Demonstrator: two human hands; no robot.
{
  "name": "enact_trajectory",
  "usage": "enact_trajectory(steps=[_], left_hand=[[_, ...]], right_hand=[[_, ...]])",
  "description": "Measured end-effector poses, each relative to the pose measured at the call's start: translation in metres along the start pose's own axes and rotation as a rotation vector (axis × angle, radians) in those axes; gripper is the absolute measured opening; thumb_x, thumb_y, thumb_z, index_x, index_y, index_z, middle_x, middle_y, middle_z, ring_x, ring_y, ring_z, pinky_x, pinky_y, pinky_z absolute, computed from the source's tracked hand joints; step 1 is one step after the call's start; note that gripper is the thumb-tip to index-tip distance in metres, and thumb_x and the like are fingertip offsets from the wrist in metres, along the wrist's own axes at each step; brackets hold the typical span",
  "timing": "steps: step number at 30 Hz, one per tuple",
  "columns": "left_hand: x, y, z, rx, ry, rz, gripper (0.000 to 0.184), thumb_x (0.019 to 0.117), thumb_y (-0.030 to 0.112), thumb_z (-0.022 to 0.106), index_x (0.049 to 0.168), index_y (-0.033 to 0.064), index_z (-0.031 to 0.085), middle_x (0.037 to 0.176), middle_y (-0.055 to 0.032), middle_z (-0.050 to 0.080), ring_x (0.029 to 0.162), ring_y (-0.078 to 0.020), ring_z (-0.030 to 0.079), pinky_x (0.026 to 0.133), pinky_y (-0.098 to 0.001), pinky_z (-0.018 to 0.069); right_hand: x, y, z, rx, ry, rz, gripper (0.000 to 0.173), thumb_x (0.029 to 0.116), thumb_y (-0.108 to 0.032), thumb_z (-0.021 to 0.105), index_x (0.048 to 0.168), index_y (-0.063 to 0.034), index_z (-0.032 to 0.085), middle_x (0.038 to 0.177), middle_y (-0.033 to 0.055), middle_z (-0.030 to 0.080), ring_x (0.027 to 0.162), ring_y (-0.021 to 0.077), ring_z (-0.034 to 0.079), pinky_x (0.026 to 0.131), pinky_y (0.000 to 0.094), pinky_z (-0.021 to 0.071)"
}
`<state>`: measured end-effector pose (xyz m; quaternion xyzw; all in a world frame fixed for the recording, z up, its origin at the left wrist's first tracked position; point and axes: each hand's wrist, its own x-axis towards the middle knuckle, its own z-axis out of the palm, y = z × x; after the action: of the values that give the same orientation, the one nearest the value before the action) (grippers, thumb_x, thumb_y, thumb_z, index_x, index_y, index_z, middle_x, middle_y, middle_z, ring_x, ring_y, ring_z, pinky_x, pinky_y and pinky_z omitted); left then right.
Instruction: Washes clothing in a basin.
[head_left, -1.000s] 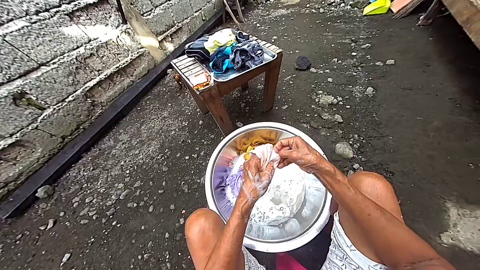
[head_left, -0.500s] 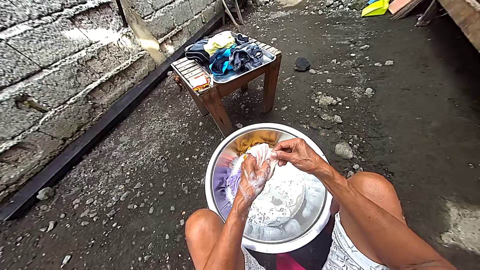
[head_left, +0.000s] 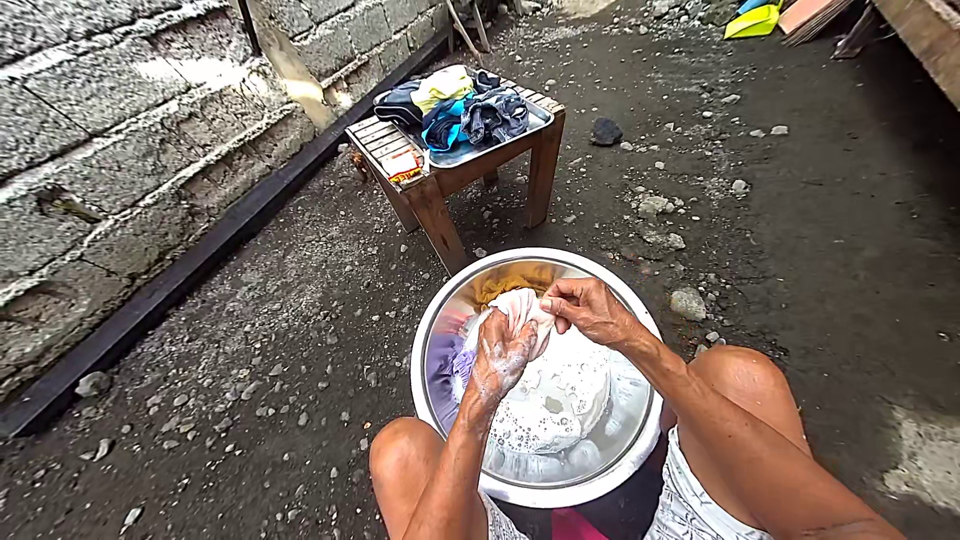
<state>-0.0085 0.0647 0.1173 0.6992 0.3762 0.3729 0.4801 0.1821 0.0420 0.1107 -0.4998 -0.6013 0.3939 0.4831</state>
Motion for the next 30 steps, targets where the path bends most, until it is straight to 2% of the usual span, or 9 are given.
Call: enact_trajectory(steps=[8,13,17,18,20,22,26,28,30], left_hand=[[0.0,0.003,-0.001,-0.152,0.002,-0.049,0.03,0.0906,0.003,0.064,0.119,-0.0053,0.058,0.096,-0.0104,0.069,0.088,-0.014,0.069,0.082,-0.0314,0.058],[0.001,0.008,-0.003,-0.308,0.007,-0.111,0.025,0.0943,0.001,0.061,0.118,-0.0051,0.055,0.096,-0.0096,0.068,0.09,-0.0142,0.069,0.087,-0.0318,0.0581],[0.0,0.011,-0.004,-0.514,-0.032,-0.172,0.023,0.1053,0.009,0.044,0.124,-0.0019,0.051,0.098,-0.0113,0.068,0.09,-0.0183,0.069,0.087,-0.0367,0.0587],[0.0,0.012,-0.005,-0.539,-0.031,-0.176,0.023,0.1068,0.01,0.042,0.124,-0.0014,0.052,0.098,-0.0109,0.068,0.089,-0.0178,0.069,0.086,-0.0367,0.0587],[-0.001,0.012,-0.007,-0.562,-0.02,-0.181,0.025,0.1076,0.011,0.04,0.125,-0.0014,0.052,0.098,-0.0104,0.067,0.09,-0.0172,0.068,0.087,-0.0367,0.058],[-0.003,0.012,-0.007,-0.574,-0.006,-0.193,0.024,0.1083,0.012,0.038,0.123,0.0005,0.053,0.096,-0.0086,0.067,0.089,-0.0164,0.068,0.087,-0.0363,0.0579],[-0.001,0.01,-0.008,-0.585,-0.024,-0.208,0.024,0.1085,0.011,0.037,0.125,0.0005,0.051,0.097,-0.0111,0.067,0.091,-0.0199,0.069,0.089,-0.0399,0.0586],[-0.001,0.012,-0.008,-0.579,-0.018,-0.221,0.023,0.1084,0.011,0.038,0.125,0.0002,0.05,0.097,-0.0104,0.067,0.09,-0.0192,0.069,0.088,-0.0393,0.0588],[0.0,0.012,-0.007,-0.565,-0.022,-0.219,0.021,0.1073,0.009,0.042,0.124,-0.0007,0.049,0.099,-0.0107,0.066,0.091,-0.0191,0.069,0.088,-0.0382,0.0589]], right_hand=[[0.016,0.013,-0.029,0.332,0.344,0.236,0.02,0.1085,-0.013,0.05,0.093,-0.0027,0.058,0.069,0.0005,0.06,0.05,0.0058,0.054,0.052,0.0202,0.0519],[0.01,0.011,-0.032,0.321,0.288,0.212,0.029,0.1111,-0.02,0.045,0.087,-0.0052,0.053,0.067,0.0013,0.057,0.048,0.0076,0.055,0.05,0.0206,0.0525],[0.006,0.011,-0.024,0.245,0.244,0.212,0.039,0.1105,-0.021,0.046,0.076,-0.006,0.054,0.062,0.0011,0.058,0.047,0.0075,0.054,0.05,0.0209,0.0513],[0.006,0.009,-0.024,0.181,0.255,0.224,0.031,0.1085,-0.016,0.051,0.081,-0.004,0.058,0.068,0.0029,0.062,0.049,0.0079,0.056,0.052,0.0218,0.0519],[0.006,0.007,-0.03,0.058,0.22,0.229,0.01,0.1031,-0.004,0.057,0.111,-0.0012,0.062,0.095,0.0089,0.067,0.062,0.0114,0.063,0.06,0.026,0.0566],[0.004,0.005,-0.038,0.036,0.13,0.2,0.027,0.1028,-0.002,0.055,0.129,-0.0039,0.059,0.113,0.0109,0.066,0.076,0.0147,0.068,0.069,0.0299,0.0592],[0.0,0.002,-0.035,0.109,-0.058,0.093,0.027,0.1064,-0.022,0.053,0.119,-0.004,0.068,0.102,0.0066,0.073,0.075,0.0129,0.07,0.069,0.0283,0.06],[-0.003,0.001,-0.022,0.101,-0.142,0.051,0.03,0.1042,-0.025,0.056,0.123,-0.0035,0.065,0.093,0.0032,0.071,0.072,0.0098,0.068,0.069,0.0271,0.0595],[-0.004,0.002,-0.007,0.091,-0.128,-0.002,0.027,0.1037,-0.024,0.058,0.113,-0.0013,0.067,0.081,0.0005,0.07,0.066,0.0067,0.066,0.067,0.0244,0.0588]])
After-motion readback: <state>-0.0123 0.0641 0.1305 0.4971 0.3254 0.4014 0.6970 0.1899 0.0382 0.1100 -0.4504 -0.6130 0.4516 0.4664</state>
